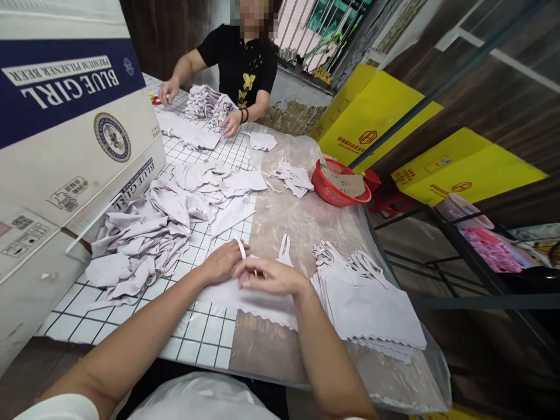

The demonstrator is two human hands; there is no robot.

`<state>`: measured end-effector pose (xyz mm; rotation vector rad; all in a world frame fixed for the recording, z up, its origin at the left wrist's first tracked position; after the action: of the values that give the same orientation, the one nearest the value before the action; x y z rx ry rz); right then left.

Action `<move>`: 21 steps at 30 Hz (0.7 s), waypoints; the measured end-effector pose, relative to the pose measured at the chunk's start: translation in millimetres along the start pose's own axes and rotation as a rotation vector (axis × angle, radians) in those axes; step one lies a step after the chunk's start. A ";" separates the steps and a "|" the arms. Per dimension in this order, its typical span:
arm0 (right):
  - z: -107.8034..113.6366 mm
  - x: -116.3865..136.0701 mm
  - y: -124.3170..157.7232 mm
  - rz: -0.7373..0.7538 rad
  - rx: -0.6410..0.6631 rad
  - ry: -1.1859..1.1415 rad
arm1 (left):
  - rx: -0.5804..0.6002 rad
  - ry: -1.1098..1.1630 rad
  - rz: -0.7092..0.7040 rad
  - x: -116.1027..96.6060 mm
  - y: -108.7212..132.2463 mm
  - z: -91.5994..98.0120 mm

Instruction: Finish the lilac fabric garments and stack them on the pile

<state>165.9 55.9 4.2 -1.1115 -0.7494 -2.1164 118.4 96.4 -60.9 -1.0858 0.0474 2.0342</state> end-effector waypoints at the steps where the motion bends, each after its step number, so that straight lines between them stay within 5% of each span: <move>1: -11.3 7.8 13.7 0.016 0.064 0.057 | 0.011 -0.007 -0.005 0.4 0.2 -1.6; 5: -24.9 15.4 41.9 -0.023 0.034 0.132 | 0.024 -0.017 0.006 3.9 1.7 -4.8; 13: 22.5 -63.8 40.4 -0.434 -0.612 -0.113 | -0.010 0.015 -0.007 3.6 4.2 -4.3; 16: 17.5 -76.0 28.5 -0.491 -0.565 -0.094 | -0.009 0.035 -0.001 3.5 3.2 -3.0; 21: 5.8 -61.5 38.3 -0.478 -0.404 -0.017 | -0.023 0.080 0.070 7.0 2.4 2.7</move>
<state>224.9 51.6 -38.2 -1.2484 -0.6584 -2.7551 112.8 100.3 -65.0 -1.1947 0.1046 2.0576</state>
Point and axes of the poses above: each hand's wrist, its own y-axis away from the middle knuckle, its own z-axis out of the back of the hand, x = y × z, the point moved 9 cm from there along -y, towards the middle knuckle, and after that the axes turned 8 degrees about y, right-handed, at the moved point
